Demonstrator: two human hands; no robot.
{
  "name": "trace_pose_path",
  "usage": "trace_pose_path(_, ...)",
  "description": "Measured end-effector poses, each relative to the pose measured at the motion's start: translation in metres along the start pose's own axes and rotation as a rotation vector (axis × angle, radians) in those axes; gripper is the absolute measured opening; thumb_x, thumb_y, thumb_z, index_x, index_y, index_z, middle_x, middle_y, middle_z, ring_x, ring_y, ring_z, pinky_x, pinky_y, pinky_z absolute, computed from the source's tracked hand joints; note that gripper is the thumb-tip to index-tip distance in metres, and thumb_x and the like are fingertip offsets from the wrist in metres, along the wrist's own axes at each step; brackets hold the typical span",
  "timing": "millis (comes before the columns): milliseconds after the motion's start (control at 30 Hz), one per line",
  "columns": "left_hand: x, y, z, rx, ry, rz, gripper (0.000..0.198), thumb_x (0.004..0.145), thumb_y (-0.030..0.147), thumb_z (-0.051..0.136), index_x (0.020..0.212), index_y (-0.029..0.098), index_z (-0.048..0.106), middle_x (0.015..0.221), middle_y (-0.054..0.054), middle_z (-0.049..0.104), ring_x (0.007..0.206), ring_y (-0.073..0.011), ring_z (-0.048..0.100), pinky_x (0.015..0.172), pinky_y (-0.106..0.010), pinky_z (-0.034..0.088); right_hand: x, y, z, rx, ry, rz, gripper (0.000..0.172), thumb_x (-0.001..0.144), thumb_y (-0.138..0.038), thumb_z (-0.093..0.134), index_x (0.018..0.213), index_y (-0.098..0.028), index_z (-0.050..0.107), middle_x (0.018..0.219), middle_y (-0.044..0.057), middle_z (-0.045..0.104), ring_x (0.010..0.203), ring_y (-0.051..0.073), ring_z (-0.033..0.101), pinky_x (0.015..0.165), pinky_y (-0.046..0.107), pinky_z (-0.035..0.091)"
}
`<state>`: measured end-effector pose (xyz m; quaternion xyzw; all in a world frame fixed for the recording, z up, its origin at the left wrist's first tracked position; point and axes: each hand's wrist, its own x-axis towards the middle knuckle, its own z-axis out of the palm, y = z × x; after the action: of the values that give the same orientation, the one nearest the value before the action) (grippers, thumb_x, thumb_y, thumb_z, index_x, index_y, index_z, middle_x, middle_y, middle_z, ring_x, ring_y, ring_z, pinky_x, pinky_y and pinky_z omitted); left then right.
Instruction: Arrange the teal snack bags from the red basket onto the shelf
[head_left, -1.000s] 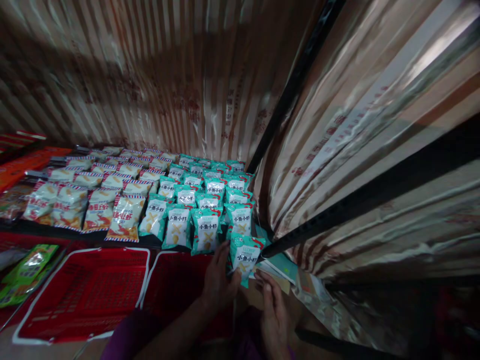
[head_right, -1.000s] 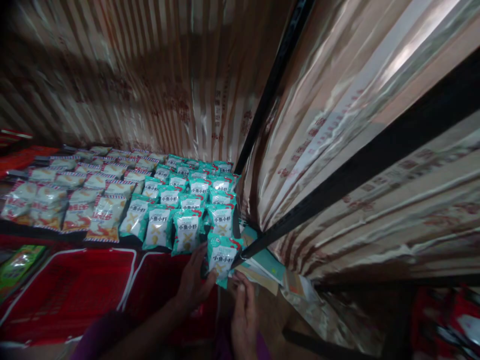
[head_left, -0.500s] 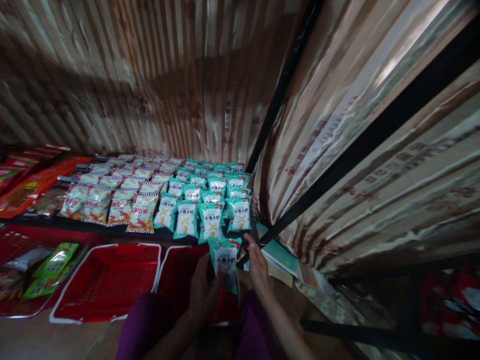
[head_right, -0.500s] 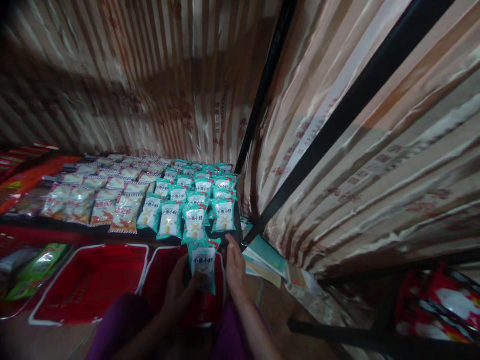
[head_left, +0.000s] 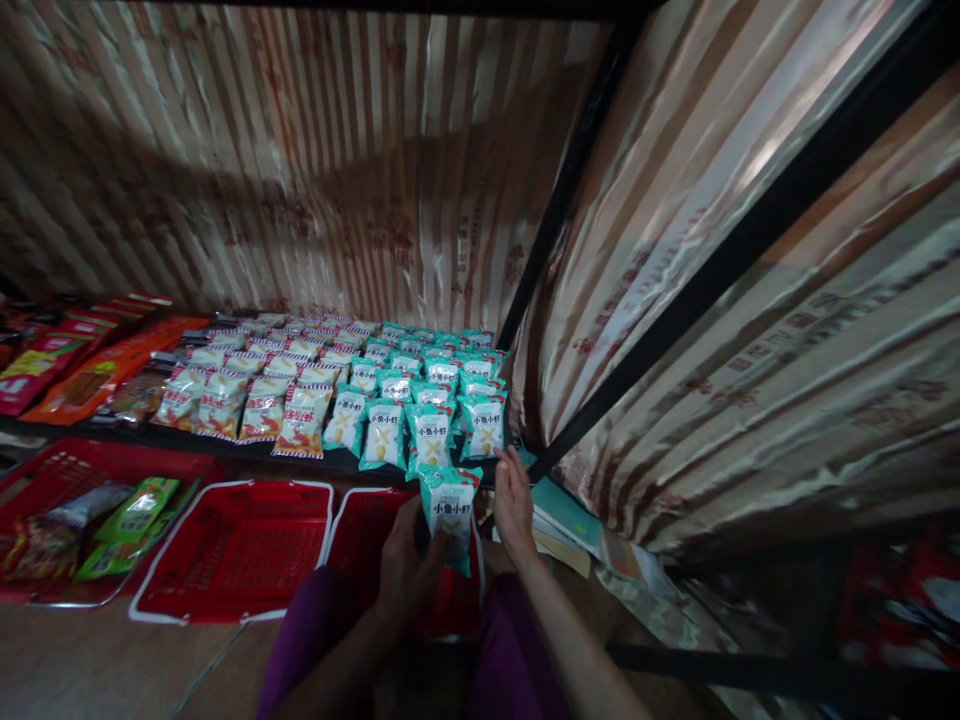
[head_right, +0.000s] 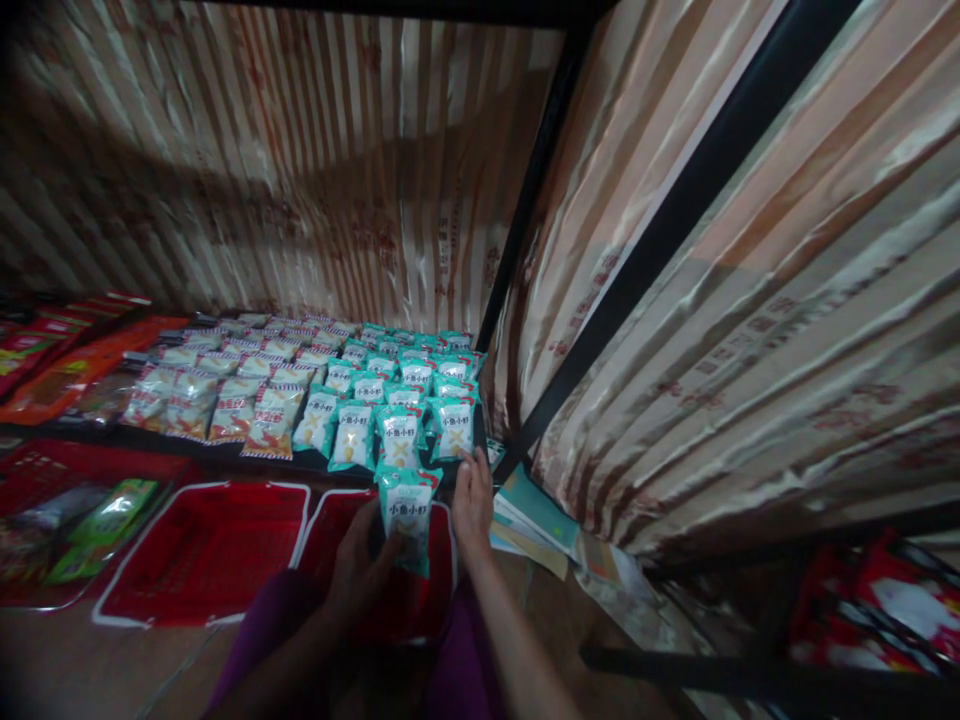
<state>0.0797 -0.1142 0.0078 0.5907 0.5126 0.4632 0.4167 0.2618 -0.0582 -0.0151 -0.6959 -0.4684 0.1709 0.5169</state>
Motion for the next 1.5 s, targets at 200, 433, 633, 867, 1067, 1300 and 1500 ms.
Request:
trace_pose_path(200, 0.000, -0.004, 0.005, 0.004, -0.027, -0.013, 0.038, 0.078, 0.027, 0.057, 0.114, 0.017, 0.054, 0.112, -0.009, 0.064, 0.105, -0.0220, 0.059, 0.092, -0.036, 0.046, 0.014, 0.006, 0.007, -0.059, -0.074, 0.027, 0.071, 0.085, -0.065, 0.026, 0.116, -0.014, 0.065, 0.141, 0.013, 0.045, 0.137, 0.025, 0.028, 0.114, 0.042, 0.018)
trace_pose_path(433, 0.002, -0.006, 0.003, 0.030, -0.021, 0.029, 0.038, 0.078, 0.028, 0.058, 0.115, 0.018, 0.055, 0.114, -0.009, 0.063, 0.107, -0.0225, 0.059, 0.093, -0.037, 0.046, 0.012, 0.008, 0.007, -0.020, -0.073, 0.027, 0.070, 0.083, -0.067, 0.028, 0.114, -0.017, 0.066, 0.140, 0.012, 0.046, 0.134, 0.024, 0.034, 0.113, 0.042, 0.020)
trace_pose_path(633, 0.003, -0.004, 0.006, 0.021, -0.018, 0.015, 0.036, 0.077, 0.027, 0.059, 0.112, 0.019, 0.056, 0.109, -0.009, 0.064, 0.103, -0.0225, 0.060, 0.091, -0.038, 0.047, 0.006, 0.002, -0.001, 0.055, -0.036, 0.036, 0.065, 0.082, -0.066, 0.036, 0.110, -0.016, 0.067, 0.139, 0.013, 0.047, 0.133, 0.027, 0.035, 0.113, 0.045, 0.020)
trace_pose_path(867, 0.007, 0.012, 0.008, -0.056, -0.005, -0.075, 0.046, 0.074, 0.029, 0.059, 0.118, 0.017, 0.054, 0.111, -0.009, 0.063, 0.105, -0.0230, 0.058, 0.089, -0.037, 0.047, -0.027, -0.017, -0.022, 0.223, -0.043, 0.095, 0.063, 0.081, -0.066, 0.039, 0.111, -0.017, 0.066, 0.125, 0.014, 0.060, 0.119, 0.027, 0.053, 0.102, 0.046, 0.038)
trace_pose_path(1067, -0.001, 0.028, 0.016, -0.217, -0.036, -0.149, 0.052, 0.074, 0.033, 0.060, 0.122, 0.014, 0.049, 0.104, -0.011, 0.065, 0.092, -0.0208, 0.063, 0.081, -0.032, 0.051, -0.070, -0.052, -0.049, 0.596, -0.212, 0.341, 0.054, 0.071, -0.061, 0.063, 0.109, -0.023, 0.066, 0.106, 0.008, 0.071, 0.102, 0.027, 0.064, 0.083, 0.042, 0.052)
trace_pose_path(1300, -0.025, 0.048, 0.016, -0.342, -0.110, -0.122, 0.057, 0.075, 0.041, 0.064, 0.123, 0.016, 0.048, 0.104, -0.011, 0.065, 0.092, -0.0212, 0.065, 0.078, -0.031, 0.053, -0.095, -0.076, -0.068, 0.676, -0.234, 0.311, 0.051, 0.062, -0.055, 0.074, 0.100, -0.022, 0.066, 0.092, 0.005, 0.074, 0.083, 0.025, 0.068, 0.072, 0.038, 0.055)
trace_pose_path(1500, -0.035, 0.068, 0.001, -0.514, -0.115, -0.146, 0.062, 0.069, 0.052, 0.069, 0.118, 0.016, 0.052, 0.117, -0.014, 0.062, 0.100, -0.0222, 0.062, 0.084, -0.033, 0.051, -0.108, -0.081, -0.072, 0.685, -0.184, 0.289, 0.049, 0.062, -0.055, 0.073, 0.097, -0.021, 0.065, 0.089, 0.004, 0.074, 0.075, 0.024, 0.069, 0.066, 0.037, 0.056)
